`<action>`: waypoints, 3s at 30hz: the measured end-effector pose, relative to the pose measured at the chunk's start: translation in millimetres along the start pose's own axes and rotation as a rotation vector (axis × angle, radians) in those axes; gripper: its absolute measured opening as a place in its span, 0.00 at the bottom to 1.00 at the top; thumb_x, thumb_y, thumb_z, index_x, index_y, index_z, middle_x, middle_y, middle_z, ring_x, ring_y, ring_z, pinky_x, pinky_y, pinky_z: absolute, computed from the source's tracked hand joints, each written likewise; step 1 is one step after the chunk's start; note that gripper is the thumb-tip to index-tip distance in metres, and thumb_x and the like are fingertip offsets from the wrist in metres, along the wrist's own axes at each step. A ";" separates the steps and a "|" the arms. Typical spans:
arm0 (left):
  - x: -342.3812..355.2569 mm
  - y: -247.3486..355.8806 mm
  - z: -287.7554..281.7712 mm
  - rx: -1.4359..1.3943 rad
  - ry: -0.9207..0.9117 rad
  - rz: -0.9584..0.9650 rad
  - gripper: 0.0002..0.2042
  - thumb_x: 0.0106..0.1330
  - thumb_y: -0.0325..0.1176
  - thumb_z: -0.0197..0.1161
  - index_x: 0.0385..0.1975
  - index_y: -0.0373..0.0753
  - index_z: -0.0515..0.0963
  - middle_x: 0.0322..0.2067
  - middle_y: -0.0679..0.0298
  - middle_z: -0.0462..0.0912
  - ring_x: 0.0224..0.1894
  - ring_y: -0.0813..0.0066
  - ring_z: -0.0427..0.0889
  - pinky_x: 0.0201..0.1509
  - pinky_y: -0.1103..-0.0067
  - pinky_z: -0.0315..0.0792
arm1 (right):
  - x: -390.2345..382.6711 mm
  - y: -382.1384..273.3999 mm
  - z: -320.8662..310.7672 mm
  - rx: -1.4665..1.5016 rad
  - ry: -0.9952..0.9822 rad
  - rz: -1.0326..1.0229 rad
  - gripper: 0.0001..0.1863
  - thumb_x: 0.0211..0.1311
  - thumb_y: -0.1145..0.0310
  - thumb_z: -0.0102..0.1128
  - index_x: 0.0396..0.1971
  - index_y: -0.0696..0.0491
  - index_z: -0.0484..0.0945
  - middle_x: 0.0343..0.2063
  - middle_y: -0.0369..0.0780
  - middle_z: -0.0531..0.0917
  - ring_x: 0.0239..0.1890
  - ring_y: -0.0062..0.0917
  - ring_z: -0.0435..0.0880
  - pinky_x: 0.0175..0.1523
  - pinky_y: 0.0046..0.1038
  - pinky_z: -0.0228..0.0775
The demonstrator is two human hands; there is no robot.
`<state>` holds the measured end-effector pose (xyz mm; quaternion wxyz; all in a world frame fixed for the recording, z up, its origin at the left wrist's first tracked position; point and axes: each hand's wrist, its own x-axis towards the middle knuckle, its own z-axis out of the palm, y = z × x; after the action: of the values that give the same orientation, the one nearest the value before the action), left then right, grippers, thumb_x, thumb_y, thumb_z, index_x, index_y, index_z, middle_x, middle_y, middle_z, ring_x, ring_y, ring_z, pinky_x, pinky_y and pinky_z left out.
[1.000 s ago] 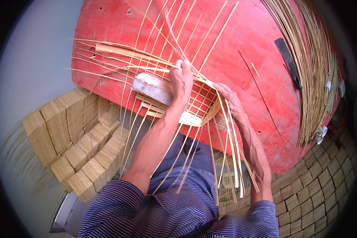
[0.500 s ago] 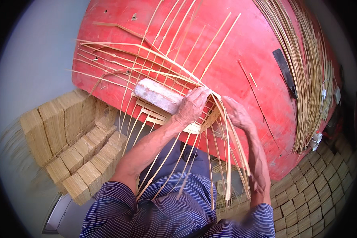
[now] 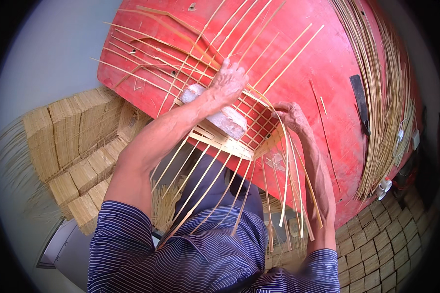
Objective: The person weaves thin bamboo strips into a basket frame on a red work surface. They interlace the strips by hand, periodically tapping the structure with a small block to tighten the weave.
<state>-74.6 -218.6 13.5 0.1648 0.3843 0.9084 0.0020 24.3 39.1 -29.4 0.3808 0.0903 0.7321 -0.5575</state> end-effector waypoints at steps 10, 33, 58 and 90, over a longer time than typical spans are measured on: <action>-16.7 4.3 31.1 -0.547 0.015 -0.656 0.21 0.65 0.49 0.63 0.35 0.31 0.79 0.22 0.49 0.81 0.31 0.50 0.85 0.35 0.63 0.76 | -1.4 -2.0 -7.9 -0.049 -0.056 -0.113 0.12 0.58 0.74 0.64 0.42 0.59 0.84 0.32 0.41 0.86 0.38 0.22 0.84 0.43 0.27 0.77; 21.2 -31.2 55.8 -0.690 0.594 -0.772 0.10 0.54 0.21 0.60 0.37 0.34 0.78 0.34 0.52 0.74 0.37 0.56 0.78 0.41 0.66 0.73 | 5.0 -1.3 3.1 0.135 -0.191 -0.134 0.27 0.59 0.87 0.54 0.60 0.57 0.72 0.53 0.38 0.79 0.59 0.23 0.74 0.65 0.27 0.66; 50.3 -67.6 20.6 -1.045 0.496 -0.564 0.11 0.57 0.28 0.57 0.39 0.34 0.80 0.29 0.57 0.84 0.32 0.69 0.82 0.38 0.72 0.74 | 3.6 -0.2 6.9 0.052 -0.151 -0.242 0.31 0.49 0.91 0.50 0.56 0.55 0.76 0.54 0.42 0.80 0.59 0.29 0.77 0.63 0.29 0.70; -4.6 -46.5 50.0 -0.635 0.475 -0.838 0.10 0.58 0.25 0.61 0.39 0.41 0.82 0.30 0.59 0.77 0.36 0.62 0.78 0.43 0.67 0.73 | 5.4 2.9 1.6 0.050 -0.179 -0.185 0.27 0.59 0.86 0.54 0.61 0.56 0.72 0.52 0.40 0.81 0.57 0.23 0.76 0.63 0.28 0.69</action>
<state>-89.0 -260.7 -38.4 0.0505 -0.0878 0.9500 0.2954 22.9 37.1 -35.2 0.3894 -0.0183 0.6862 -0.6141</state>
